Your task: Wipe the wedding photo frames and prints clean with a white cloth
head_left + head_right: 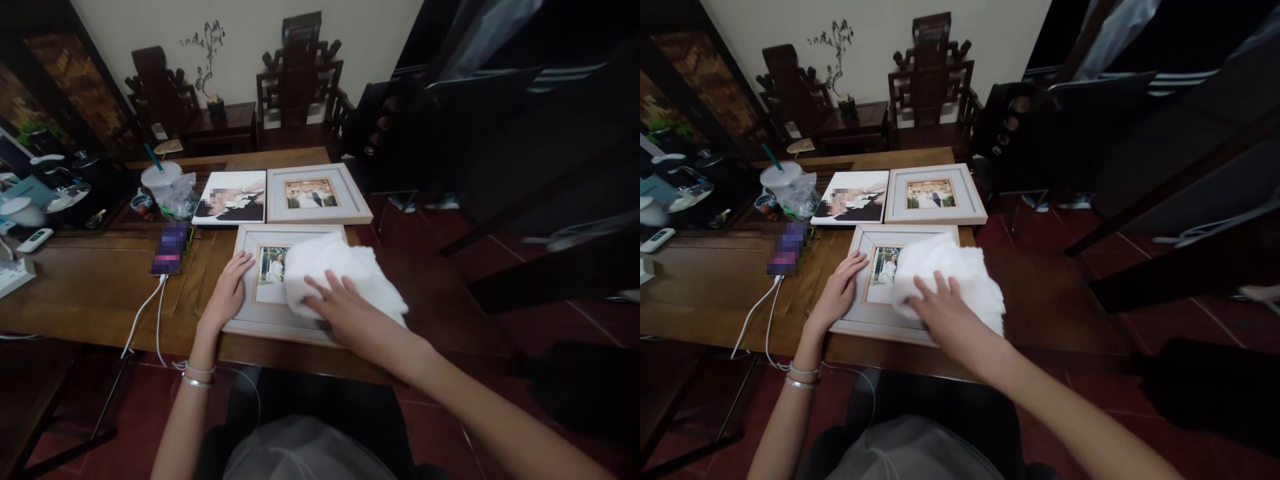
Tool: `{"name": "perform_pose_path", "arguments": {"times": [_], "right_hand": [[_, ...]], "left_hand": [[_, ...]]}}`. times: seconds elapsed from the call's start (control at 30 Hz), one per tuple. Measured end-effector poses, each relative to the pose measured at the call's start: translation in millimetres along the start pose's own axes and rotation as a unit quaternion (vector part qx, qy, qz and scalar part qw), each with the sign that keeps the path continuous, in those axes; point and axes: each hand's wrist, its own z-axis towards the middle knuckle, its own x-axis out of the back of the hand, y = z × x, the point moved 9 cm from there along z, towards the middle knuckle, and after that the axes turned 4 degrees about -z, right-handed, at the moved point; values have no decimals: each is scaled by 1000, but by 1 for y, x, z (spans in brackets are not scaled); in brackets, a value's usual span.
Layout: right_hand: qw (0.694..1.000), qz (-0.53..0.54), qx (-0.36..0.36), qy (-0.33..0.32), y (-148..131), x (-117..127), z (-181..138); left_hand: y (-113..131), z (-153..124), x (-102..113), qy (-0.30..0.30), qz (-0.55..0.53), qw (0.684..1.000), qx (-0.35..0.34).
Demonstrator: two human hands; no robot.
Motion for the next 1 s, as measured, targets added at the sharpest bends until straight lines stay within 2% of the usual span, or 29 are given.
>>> {"name": "perform_pose_path", "arguments": {"times": [0.13, 0.23, 0.37, 0.53, 0.63, 0.73, 0.93, 1.0], "right_hand": [[993, 61, 91, -34, -40, 7, -40], [994, 69, 83, -21, -37, 4, -33], [999, 32, 12, 13, 8, -3, 12], [989, -19, -68, 127, 80, 11, 64], [989, -39, -66, 127, 88, 9, 77], [994, -50, -59, 79, 68, -1, 63], [1000, -3, 12, -26, -15, -8, -19], [997, 27, 51, -46, -39, -5, -33]], "left_hand": [[0, 0, -1, -3, 4, 1000, 6], [1, 0, -1, -6, 7, 1000, 6], [1, 0, -1, -7, 2, 1000, -1], [2, 0, 1, -1, -10, 1000, -4], [3, 1, 1, 1, -10, 1000, -1], [4, 1, 1, 0, 0, 1000, 1], [2, 1, -2, -12, 13, 1000, 16], [3, 2, -3, -16, 12, 1000, 23]]}}
